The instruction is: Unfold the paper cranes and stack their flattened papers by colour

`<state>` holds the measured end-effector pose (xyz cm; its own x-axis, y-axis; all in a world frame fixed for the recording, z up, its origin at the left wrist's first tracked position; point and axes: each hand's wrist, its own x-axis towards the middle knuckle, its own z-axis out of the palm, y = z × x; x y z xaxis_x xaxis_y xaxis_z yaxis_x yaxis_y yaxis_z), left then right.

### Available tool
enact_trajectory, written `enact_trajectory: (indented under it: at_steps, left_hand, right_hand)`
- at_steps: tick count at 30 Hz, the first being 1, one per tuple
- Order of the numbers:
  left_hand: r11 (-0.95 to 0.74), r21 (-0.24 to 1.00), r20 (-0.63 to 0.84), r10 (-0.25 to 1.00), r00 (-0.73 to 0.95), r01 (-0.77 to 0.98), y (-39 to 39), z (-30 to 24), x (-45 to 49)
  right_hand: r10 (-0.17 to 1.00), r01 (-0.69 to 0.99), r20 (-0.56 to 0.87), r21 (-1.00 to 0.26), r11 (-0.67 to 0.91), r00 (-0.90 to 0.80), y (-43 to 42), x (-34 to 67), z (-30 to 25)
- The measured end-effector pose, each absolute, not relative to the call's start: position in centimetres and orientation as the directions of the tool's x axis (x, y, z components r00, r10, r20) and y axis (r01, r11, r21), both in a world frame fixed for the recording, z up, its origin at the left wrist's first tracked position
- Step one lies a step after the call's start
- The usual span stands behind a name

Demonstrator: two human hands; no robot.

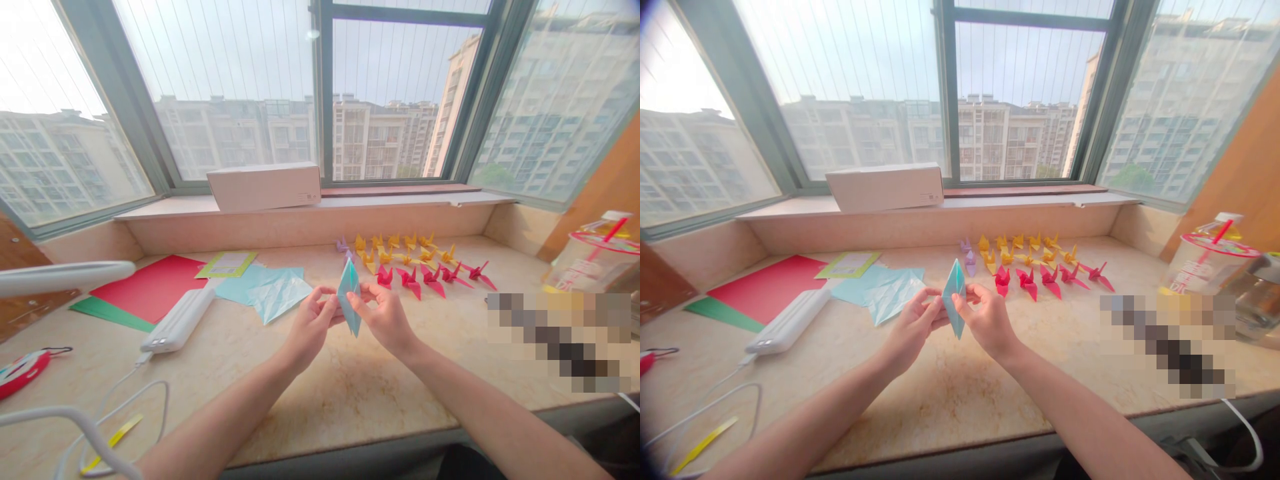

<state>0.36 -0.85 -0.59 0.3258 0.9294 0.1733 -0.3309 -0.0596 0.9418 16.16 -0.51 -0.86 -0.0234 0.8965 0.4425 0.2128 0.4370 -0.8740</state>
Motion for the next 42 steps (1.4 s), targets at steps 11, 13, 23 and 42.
enact_trajectory:
  at_steps: [11,13,23,42]
  left_hand:
    - [-0.067,0.957,0.163,0.929,0.333,-0.283,-0.9,-0.3,0.2]
    - [-0.075,0.959,0.168,0.929,0.331,-0.275,-0.9,-0.4,0.1]
    - [-0.133,0.969,0.192,0.935,0.297,-0.209,-0.5,-0.9,0.1]
    - [-0.215,0.969,0.234,0.956,0.176,-0.118,-0.5,0.0,0.0]
  right_hand:
    - [0.951,-0.040,0.299,-0.954,0.297,-0.071,0.5,16.2,-1.2]
    - [0.955,-0.059,0.284,-0.958,0.280,-0.082,0.5,16.3,-1.2]
    - [0.939,0.130,0.342,-0.930,0.344,-0.038,0.3,16.0,-1.5]
    - [0.927,-0.065,0.316,-0.949,0.309,-0.202,-0.4,15.6,-0.5]
